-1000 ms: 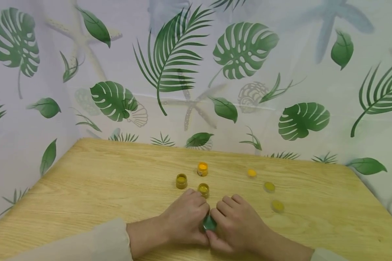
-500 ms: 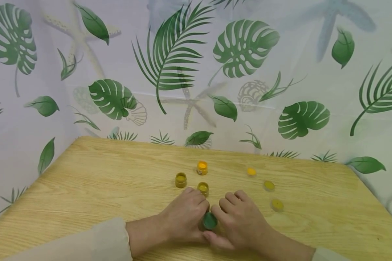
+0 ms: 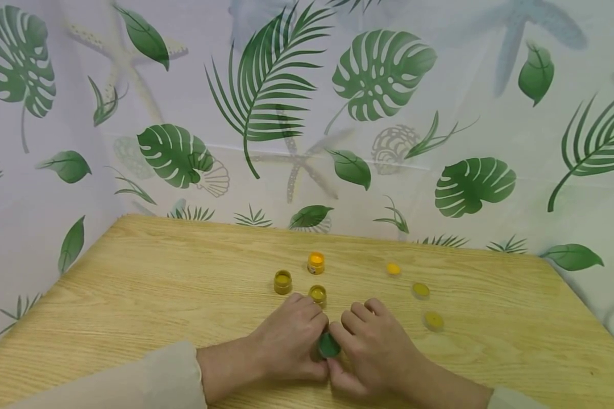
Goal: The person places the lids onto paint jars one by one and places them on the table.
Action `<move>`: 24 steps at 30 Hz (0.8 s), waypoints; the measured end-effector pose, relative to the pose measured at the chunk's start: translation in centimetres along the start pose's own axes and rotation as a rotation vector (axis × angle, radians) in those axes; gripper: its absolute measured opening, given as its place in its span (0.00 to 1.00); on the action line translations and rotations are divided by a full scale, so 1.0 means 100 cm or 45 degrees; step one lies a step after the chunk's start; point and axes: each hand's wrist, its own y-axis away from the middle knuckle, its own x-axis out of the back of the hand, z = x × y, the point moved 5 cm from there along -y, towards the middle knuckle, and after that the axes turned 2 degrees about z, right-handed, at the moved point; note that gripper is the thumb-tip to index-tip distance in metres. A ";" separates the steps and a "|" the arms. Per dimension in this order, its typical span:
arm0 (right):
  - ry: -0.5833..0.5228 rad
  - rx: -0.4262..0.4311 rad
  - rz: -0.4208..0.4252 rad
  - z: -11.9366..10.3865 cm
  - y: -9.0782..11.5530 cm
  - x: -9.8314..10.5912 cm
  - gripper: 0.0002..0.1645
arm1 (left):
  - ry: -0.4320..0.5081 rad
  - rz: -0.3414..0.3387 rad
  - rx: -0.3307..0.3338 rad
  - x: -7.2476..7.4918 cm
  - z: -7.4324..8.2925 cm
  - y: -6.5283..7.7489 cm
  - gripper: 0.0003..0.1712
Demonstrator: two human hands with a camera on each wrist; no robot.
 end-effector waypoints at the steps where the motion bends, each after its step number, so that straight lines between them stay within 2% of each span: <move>1: -0.001 -0.002 -0.002 0.000 0.000 0.000 0.20 | -0.005 0.002 -0.003 0.000 0.000 0.000 0.21; 7: -0.009 -0.010 -0.006 0.000 0.000 -0.001 0.23 | -0.011 0.009 -0.033 -0.001 0.001 0.000 0.22; 16: 0.031 0.021 0.117 -0.003 -0.003 0.003 0.34 | -0.038 0.042 -0.078 -0.002 0.005 0.000 0.23; 24: -0.024 -0.028 0.048 0.000 -0.001 0.004 0.24 | -0.014 0.018 -0.016 -0.001 0.001 0.001 0.24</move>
